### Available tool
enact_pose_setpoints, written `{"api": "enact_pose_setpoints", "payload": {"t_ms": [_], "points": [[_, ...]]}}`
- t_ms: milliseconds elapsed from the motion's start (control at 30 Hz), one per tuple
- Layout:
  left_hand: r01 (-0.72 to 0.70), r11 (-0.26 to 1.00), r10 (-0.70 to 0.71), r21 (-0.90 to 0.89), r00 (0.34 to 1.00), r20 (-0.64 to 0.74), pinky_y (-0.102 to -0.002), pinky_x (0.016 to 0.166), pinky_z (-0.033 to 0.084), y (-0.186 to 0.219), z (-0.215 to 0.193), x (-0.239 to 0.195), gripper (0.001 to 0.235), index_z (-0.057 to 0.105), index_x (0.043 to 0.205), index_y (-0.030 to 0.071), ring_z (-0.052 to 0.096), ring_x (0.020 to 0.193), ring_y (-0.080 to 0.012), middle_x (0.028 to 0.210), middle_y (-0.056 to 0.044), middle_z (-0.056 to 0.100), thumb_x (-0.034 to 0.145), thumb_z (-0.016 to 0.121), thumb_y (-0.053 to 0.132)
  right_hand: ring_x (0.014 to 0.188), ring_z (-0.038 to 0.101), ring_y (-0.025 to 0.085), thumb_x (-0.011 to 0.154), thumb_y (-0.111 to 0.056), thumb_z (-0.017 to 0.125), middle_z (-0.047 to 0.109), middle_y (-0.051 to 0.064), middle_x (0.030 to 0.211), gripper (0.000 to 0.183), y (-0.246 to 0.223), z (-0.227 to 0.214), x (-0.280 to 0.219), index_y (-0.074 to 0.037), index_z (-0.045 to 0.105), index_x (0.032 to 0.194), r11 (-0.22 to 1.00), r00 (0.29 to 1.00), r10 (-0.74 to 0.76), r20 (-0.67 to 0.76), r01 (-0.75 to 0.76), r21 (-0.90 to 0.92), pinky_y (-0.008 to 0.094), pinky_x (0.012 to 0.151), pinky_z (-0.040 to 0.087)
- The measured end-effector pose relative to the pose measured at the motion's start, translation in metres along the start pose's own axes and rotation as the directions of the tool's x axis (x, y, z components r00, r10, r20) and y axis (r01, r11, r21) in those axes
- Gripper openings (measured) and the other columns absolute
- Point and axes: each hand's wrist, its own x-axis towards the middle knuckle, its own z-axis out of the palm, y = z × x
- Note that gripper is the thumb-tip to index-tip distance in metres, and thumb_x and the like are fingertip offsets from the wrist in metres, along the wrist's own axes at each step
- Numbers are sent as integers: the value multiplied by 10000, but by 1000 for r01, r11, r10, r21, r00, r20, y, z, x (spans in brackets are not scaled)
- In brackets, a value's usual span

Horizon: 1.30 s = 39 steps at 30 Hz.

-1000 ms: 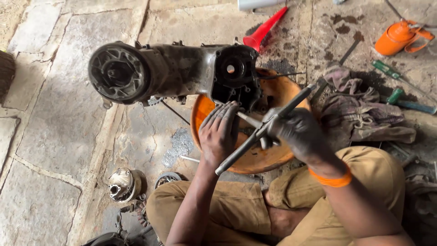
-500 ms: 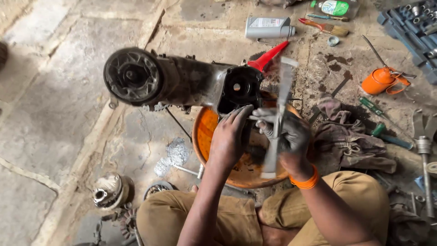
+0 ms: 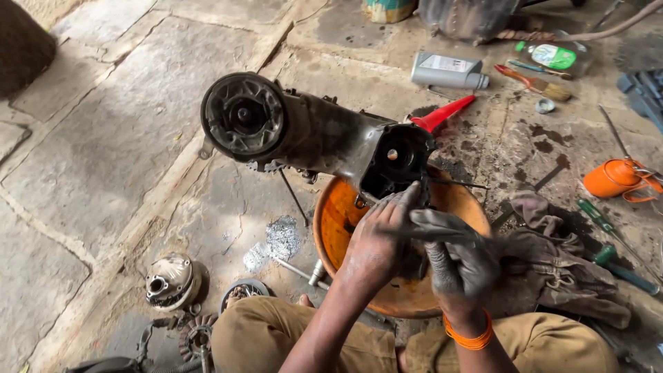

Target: The person sits on the ground working on a scooter engine crankcase resting in an orange basin. They use a long punch and a hammer to drive a component out of the casing, repositioning the casing and tools repeatedly, and finally press on the casing with their hands.

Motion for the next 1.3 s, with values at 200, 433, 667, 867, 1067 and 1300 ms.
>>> {"api": "enact_pose_setpoints", "payload": {"t_ms": [200,433,667,867,1067,1300], "points": [[-149,966,162,212,986,-46,-453,1174,428,-15,25,-5,610,526,1454,35,615,1296,-348,1415,-192,635,868,656,144,763,691,130,978,-48,817,735,93,902,127,29,-14,-19,-14,703,1024,999,986,40,-164,-34,42,243,711,573],[-160,983,174,93,971,-166,-448,1180,400,-5,16,-4,677,380,1513,-73,565,1355,-410,1500,-285,537,939,648,166,1024,741,205,960,-91,707,726,157,1122,264,3,-7,0,8,673,1202,999,998,14,-66,-10,49,297,869,641],[-93,979,107,183,992,-70,-438,1149,442,-11,10,-14,757,422,1557,17,637,1253,-369,1412,-216,628,863,681,176,1066,752,231,1005,21,682,718,219,1235,236,16,-6,-32,45,659,1239,1000,998,12,-63,-12,-3,316,915,645],[-189,982,189,-4,980,-69,-453,1188,424,1,-6,-20,824,516,1406,-23,649,1200,-375,1243,-257,661,752,864,338,982,703,163,910,52,780,699,168,1138,352,6,13,-28,28,626,1226,964,994,100,-38,-87,252,279,847,638],[-207,970,229,127,953,-196,-467,1177,445,-8,-14,-15,922,481,1435,-66,658,1228,-370,1301,-239,650,603,735,239,1007,746,207,965,-31,694,741,196,1117,235,-3,14,-21,70,695,1178,978,994,-96,46,103,-182,280,833,625],[-118,956,149,269,984,-97,-466,973,552,-26,4,-27,404,645,1316,62,729,1080,-316,1212,-160,732,946,689,217,952,778,163,1026,-185,748,750,140,1067,245,5,10,-17,36,675,1102,981,981,-166,-104,152,-124,288,813,658]]}}
